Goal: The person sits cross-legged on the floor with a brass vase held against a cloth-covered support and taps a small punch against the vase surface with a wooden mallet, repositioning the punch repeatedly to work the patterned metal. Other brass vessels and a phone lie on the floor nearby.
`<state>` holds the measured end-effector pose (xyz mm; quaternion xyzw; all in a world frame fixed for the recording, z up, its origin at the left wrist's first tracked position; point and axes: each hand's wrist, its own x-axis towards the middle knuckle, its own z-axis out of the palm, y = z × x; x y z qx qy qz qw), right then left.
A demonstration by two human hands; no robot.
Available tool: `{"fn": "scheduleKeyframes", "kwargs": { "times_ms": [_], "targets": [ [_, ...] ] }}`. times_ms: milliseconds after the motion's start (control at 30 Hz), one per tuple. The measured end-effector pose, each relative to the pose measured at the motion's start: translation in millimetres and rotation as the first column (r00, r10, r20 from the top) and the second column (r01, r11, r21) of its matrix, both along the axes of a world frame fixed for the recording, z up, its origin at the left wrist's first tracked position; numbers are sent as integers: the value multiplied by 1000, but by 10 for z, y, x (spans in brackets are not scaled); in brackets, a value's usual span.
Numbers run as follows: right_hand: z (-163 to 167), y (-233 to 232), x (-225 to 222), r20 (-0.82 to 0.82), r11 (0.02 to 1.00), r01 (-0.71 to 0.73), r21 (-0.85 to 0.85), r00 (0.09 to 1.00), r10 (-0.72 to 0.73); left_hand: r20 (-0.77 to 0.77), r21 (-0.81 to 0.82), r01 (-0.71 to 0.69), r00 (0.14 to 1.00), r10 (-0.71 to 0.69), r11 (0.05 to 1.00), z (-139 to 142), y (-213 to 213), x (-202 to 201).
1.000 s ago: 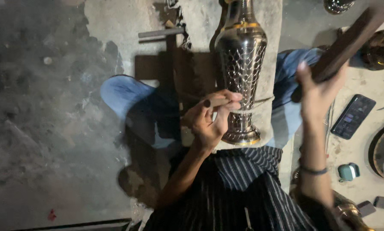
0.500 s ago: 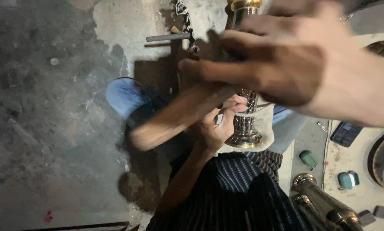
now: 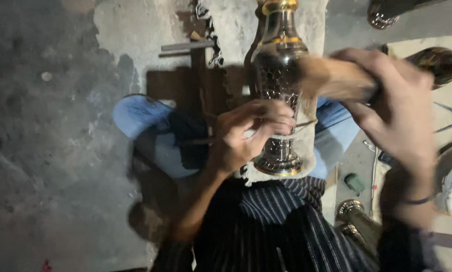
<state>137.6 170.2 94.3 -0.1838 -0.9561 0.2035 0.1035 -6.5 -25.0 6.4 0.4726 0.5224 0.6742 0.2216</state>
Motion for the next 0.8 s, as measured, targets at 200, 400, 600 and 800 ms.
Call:
{"fn": "scheduleKeyframes", "kwargs": {
  "times_ms": [200,400,600,800],
  "targets": [
    [-991,-286,554,-245,873,288,-393,883,-401,-222,-223,332,898,-379,917,-7,346,-263],
    [-1446,-450,972,-122,414,308,-857,658,-743,-422,-326,489,690,-588,809,18,687,-310],
    [-1298,-418,1041,-275,665,376,-645,698,-661,-498,-271,557,617,-609,785,9,828,-376],
    [-912,-402,1018,-438,621,270,-736,511,-740,-462,-280,602,598,-655,748,63,836,-377]
  ]
}}
